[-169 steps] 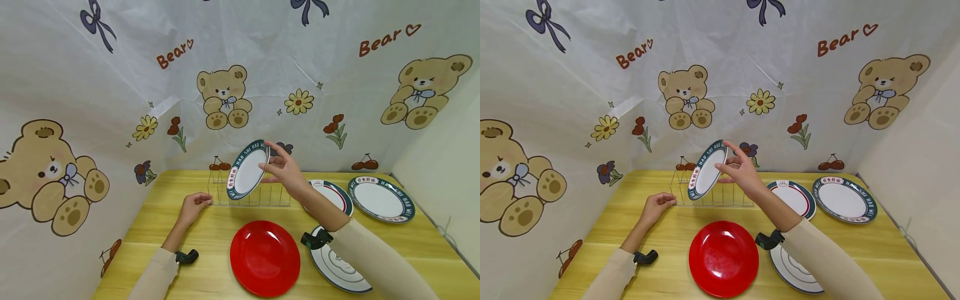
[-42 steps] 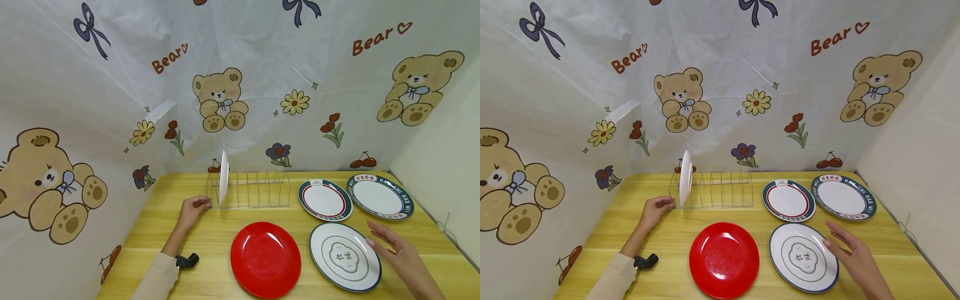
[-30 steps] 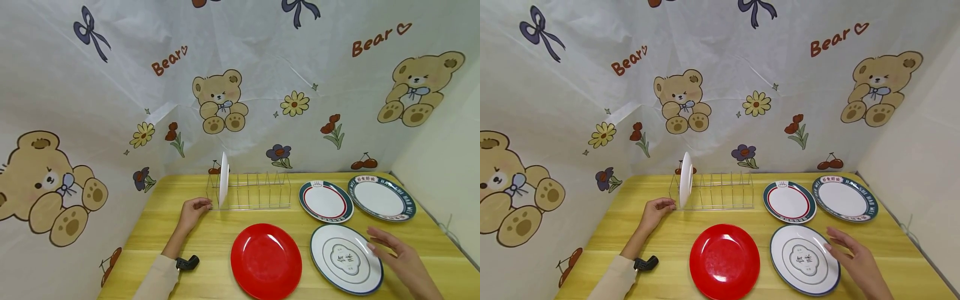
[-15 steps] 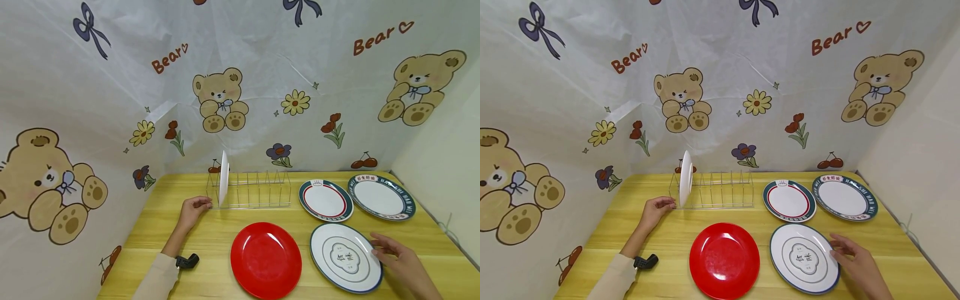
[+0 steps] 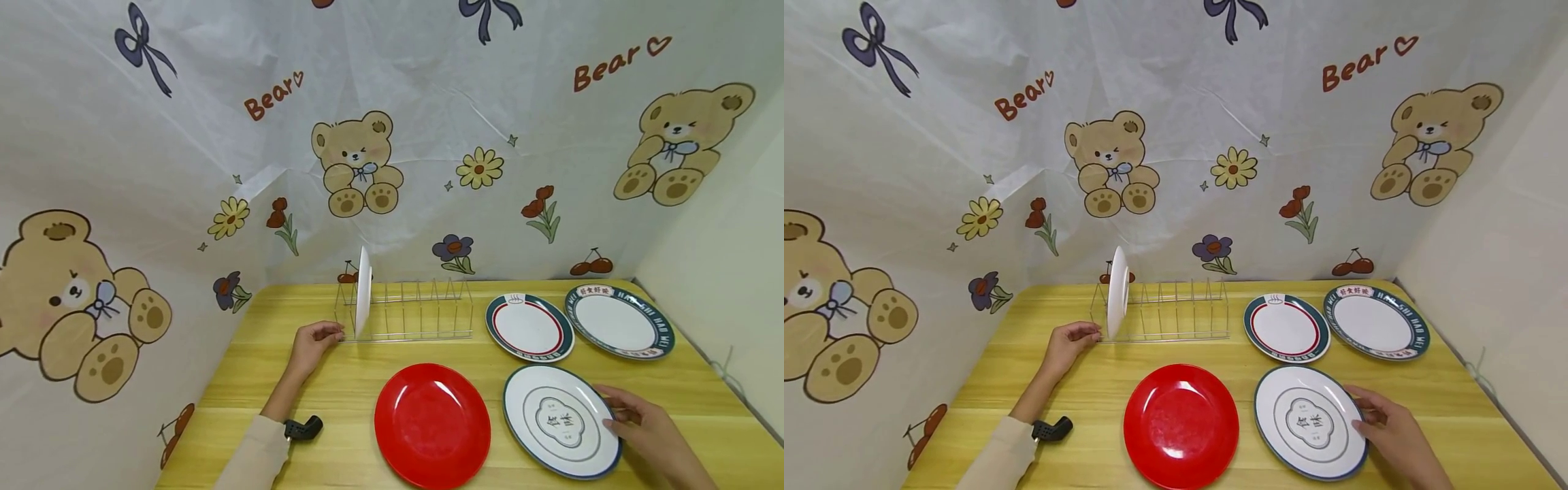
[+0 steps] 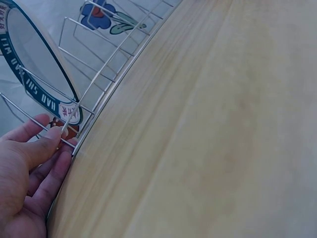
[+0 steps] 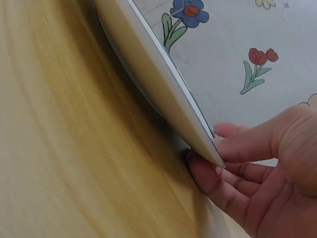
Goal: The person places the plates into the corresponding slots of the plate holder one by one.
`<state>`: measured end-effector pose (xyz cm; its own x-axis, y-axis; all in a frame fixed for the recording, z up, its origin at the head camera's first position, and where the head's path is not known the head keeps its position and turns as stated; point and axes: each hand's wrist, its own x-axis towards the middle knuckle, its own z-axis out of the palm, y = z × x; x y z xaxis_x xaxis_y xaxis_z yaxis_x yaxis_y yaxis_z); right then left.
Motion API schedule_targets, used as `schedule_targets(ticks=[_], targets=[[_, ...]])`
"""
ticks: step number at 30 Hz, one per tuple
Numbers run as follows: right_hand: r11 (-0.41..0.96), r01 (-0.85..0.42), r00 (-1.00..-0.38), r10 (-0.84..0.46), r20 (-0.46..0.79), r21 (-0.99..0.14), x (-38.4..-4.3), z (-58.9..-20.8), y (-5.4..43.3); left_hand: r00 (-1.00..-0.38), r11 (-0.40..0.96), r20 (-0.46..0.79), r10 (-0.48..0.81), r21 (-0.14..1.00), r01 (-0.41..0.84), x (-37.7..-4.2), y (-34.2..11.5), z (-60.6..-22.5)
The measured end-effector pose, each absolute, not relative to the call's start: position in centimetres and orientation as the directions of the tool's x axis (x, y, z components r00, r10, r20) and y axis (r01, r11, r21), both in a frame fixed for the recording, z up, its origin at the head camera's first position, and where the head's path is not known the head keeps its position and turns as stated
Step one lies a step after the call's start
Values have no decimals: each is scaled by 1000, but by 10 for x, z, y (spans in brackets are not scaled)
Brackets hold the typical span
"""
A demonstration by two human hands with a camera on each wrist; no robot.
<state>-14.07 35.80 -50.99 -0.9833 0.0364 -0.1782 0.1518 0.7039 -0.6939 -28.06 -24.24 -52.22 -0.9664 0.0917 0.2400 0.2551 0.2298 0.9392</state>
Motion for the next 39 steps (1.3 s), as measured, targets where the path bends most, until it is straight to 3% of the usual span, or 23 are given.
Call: schedule_targets(ticks=[6,10,17,22,29,39], targets=[[613,229,-953,-16,-302,-756,-139,-506,358,-969,225,228,98,943,244,-281,-243,-522],[420,331,-917,-66,-392,-845,-137,-507,363,-968,227,232,99,942,249,-281,-243,-521],[30,379,-864,-347,-365,-925,-136,-515,368,-963,236,252,96,934,268,-280,-243,-520],[18,421,-852,-336,-402,-907,-137,-516,367,-963,241,253,93,933,269,-280,-243,-521],[-144,368,-855,-441,-273,-919,-136,-516,372,-964,238,250,91,934,265,-281,-243,-524],[-142,215,-932,-326,-159,-966,-133,-517,371,-964,233,251,93,935,266,-281,-243,-523]])
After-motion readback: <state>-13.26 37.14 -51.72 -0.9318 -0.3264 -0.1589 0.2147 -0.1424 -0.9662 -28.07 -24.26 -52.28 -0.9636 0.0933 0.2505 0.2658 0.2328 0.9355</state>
